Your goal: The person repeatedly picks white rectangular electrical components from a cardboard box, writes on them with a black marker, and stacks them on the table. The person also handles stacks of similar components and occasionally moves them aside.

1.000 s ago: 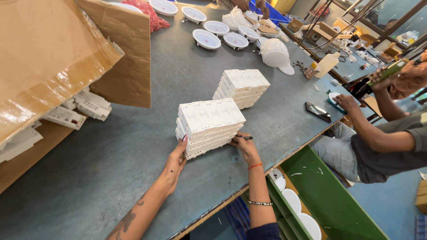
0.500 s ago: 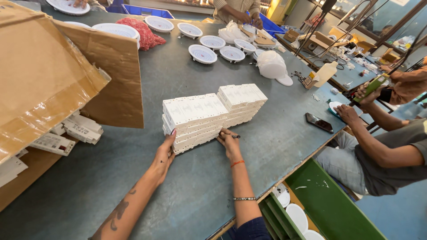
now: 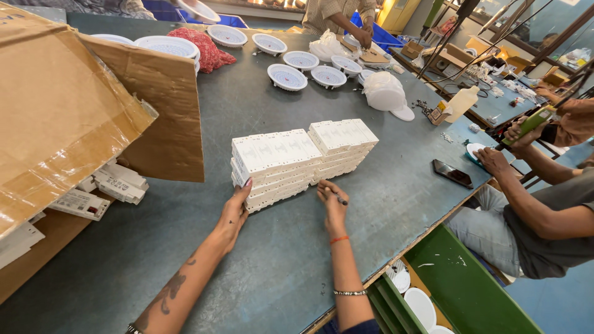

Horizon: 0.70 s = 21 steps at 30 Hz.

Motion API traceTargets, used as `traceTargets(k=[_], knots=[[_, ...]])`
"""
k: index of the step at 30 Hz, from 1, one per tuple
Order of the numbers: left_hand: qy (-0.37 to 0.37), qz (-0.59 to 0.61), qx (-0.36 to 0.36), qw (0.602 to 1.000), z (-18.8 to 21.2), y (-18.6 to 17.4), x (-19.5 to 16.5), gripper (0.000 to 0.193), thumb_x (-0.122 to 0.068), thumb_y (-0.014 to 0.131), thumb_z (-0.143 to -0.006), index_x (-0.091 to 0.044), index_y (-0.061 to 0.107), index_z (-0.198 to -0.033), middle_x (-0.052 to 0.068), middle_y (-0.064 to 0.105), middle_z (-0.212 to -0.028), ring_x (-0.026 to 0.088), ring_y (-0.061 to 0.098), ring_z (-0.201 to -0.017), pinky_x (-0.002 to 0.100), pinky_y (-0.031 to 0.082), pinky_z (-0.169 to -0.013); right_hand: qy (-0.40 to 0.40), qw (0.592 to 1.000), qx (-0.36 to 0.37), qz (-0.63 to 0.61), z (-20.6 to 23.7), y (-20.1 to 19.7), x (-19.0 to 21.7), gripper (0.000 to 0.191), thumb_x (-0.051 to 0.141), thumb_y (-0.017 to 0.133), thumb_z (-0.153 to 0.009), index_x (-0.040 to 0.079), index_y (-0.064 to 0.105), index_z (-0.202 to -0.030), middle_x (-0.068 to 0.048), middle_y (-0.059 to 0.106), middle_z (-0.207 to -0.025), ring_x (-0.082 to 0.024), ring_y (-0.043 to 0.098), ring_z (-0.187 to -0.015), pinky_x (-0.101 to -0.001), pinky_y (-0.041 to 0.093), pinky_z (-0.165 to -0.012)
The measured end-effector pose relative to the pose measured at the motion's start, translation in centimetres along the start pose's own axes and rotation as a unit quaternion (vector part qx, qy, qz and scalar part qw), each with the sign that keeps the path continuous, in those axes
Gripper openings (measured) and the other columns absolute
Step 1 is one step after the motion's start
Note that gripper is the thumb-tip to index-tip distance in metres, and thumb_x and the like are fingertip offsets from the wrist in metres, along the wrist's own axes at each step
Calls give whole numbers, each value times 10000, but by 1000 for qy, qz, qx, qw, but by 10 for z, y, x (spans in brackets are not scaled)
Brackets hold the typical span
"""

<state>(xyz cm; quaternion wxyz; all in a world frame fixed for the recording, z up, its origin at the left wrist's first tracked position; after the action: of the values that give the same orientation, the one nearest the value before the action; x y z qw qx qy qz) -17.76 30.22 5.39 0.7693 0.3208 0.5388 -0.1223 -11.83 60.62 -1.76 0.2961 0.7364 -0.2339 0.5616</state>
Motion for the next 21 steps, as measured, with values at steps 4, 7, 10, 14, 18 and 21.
traceTargets(k=[4, 7, 10, 14, 18, 21], knots=[[-1, -9, -9, 1000, 1, 4, -1, 1113, -744, 480, -808, -164, 17, -1637, 98, 121, -1710, 280, 69, -1580, 501, 69, -1253, 22, 1000, -15, 14, 12, -24, 1, 295, 44, 506, -1007, -76, 692, -1201, -168, 716, -1132, -259, 711, -1054, -382, 604, -950], [9, -10, -11, 1000, -2, 5, -1, 1121, -742, 486, -806, -150, 21, -1636, 102, 127, -1712, 292, 71, -1580, 516, 68, -1246, 64, 997, -24, -27, 16, -30, -4, 292, 62, 503, -1010, -59, 686, -1203, -157, 706, -1118, -253, 708, -1044, -390, 609, -943], [15, -3, -8, 1000, -7, 7, 2, 1130, -736, 500, -812, -140, 10, -1636, 110, 114, -1711, 300, 51, -1578, 513, 60, -1250, 58, 997, -21, -41, 18, -31, -9, 286, 50, 515, -1003, -64, 688, -1200, -164, 704, -1112, -258, 707, -1030, -395, 613, -939], [17, 8, -14, 1000, -18, 15, 8, 1165, -734, 521, -806, -116, -33, -1624, 107, 95, -1714, 288, 17, -1580, 514, 22, -1247, 52, 998, -32, -24, 19, -31, -10, 287, 48, 512, -1001, -62, 693, -1194, -167, 708, -1108, -255, 711, -1025, -392, 622, -915], [12, -4, -29, 1000, -24, 17, 13, 1194, -748, 520, -805, -53, -10, -1618, 127, 83, -1711, 310, 3, -1578, 529, 24, -1242, 48, 998, -34, -12, 20, -29, -11, 286, 49, 509, -999, -52, 697, -1189, -160, 714, -1102, -247, 716, -1025, -381, 626, -887], [15, -7, -30, 999, -28, 18, 15, 1196, -749, 519, -814, -12, 25, -1615, 137, 70, -1711, 327, 11, -1577, 537, 38, -1237, 34, 999, -35, -6, 22, -28, -12, 280, 43, 513, -999, -51, 705, -1181, -156, 714, -1095, -243, 715, -1019, -374, 626, -868]])
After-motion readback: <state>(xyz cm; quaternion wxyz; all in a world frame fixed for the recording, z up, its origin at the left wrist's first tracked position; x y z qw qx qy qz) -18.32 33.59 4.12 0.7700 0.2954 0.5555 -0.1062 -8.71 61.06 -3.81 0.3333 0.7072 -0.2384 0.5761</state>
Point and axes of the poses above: each hand's wrist, its own z-axis away from the middle knuckle, its own y-axis out of the palm, x = y × z, the point moved 1 cm from there along -z, towards the middle knuckle
